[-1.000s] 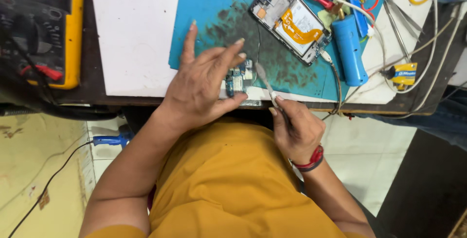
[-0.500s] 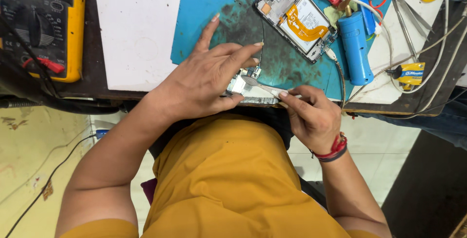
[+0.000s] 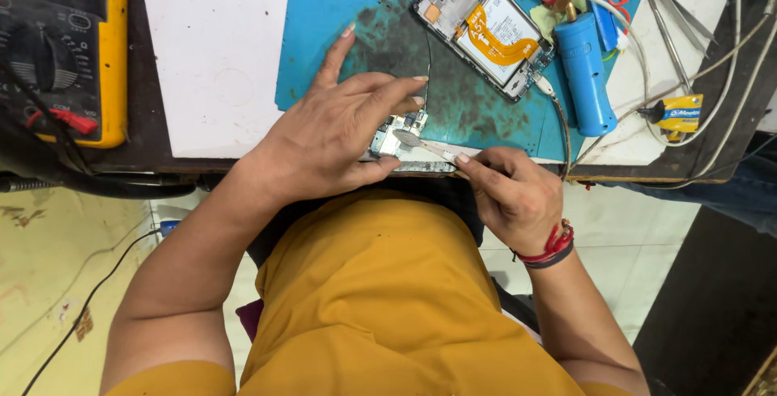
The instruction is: The person holds a smartphone, removes its back cover and battery, and lifts the motherboard from the housing. They apply liquid from a yellow squeeze bottle onto the board, scrub the board with a brush, and finally pick up a soldering iron to work on the board.
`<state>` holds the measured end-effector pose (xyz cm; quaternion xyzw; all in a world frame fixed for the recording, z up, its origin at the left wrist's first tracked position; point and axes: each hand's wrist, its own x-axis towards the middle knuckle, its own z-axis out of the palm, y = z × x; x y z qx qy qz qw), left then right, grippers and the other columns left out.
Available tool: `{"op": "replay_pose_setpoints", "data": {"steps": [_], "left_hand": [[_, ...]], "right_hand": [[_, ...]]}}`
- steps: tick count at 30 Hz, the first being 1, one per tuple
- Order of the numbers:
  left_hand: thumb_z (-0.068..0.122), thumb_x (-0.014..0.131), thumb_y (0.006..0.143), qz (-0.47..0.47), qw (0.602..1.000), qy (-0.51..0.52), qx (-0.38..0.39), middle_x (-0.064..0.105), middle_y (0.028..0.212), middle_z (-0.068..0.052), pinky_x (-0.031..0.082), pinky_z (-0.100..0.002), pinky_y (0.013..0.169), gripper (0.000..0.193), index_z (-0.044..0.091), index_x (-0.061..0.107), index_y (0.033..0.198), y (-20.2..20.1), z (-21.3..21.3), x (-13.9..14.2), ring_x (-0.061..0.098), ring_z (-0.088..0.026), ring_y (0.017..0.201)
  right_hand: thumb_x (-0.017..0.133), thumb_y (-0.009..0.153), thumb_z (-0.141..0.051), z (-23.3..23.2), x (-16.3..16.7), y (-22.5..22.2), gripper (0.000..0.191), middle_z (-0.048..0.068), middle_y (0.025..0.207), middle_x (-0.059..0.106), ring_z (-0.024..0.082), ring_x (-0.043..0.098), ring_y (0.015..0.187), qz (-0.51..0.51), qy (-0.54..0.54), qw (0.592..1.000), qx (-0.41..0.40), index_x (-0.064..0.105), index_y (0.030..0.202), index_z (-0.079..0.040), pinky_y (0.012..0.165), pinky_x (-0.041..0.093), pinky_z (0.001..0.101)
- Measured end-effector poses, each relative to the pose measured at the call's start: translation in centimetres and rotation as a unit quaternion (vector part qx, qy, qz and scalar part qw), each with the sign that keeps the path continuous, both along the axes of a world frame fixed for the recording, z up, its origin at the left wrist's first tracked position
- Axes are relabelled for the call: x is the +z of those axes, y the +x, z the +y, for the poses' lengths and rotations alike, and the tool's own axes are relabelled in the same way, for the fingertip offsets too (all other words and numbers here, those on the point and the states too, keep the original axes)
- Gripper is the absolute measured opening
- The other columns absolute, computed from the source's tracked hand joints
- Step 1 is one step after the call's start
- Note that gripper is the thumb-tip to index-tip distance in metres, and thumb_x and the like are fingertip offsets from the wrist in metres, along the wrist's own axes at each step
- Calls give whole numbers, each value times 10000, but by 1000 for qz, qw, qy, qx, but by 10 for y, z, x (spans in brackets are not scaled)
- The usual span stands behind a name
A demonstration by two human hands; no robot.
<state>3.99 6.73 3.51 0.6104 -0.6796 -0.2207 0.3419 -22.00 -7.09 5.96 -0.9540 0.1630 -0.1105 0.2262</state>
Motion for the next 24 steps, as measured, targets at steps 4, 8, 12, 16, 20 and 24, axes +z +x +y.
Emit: {"op": "replay_pose_setpoints", "data": {"steps": [4,8,12,16,20,24], "left_hand": [[263,825,831,-3,1000,-7,3,706,1246,-49,81,-642,1264,874,11,348,1519,0,0,0,589,-262,1294],[262,822,830,1,1000,-1,2,708,1238,-51,83,-640,1258,861,8,361,1511,-1,0,-1,584,-263,1289],[248,820,822,-12,1000,-8,6,711,1238,-37,77,-643,1262,837,12,373,1489,-1,0,-1,588,-247,1303],[248,831,819,8,1000,-6,3,710,1250,-42,80,-634,1261,868,15,364,1513,0,0,-1,588,-255,1296],[265,839,817,-10,1000,5,7,710,1245,-46,75,-639,1266,864,18,366,1497,-2,-1,-1,593,-252,1294],[271,843,805,1,1000,4,4,713,1254,-51,77,-635,1253,901,6,354,1514,0,0,-1,585,-284,1288]], "right_hand": [[789,858,27,-1,2,0,338,75,980,689,225,700,798,-8,7,1000,-15,766,1149,-142,675,537,329],[797,870,17,2,4,0,316,77,996,696,234,700,808,2,11,1000,-19,762,1147,-131,682,535,334],[796,859,20,4,6,1,296,74,964,691,220,694,768,5,5,1000,-30,774,1108,-139,654,524,331],[797,874,15,5,6,3,291,79,991,694,225,699,798,0,9,1000,-25,764,1130,-121,671,534,326],[797,880,11,5,7,4,287,75,983,689,214,699,792,-6,6,1000,-26,762,1128,-129,666,531,321],[815,883,0,6,5,5,275,74,987,700,218,689,770,-3,1,1000,-22,765,1120,-130,651,520,326]]}}
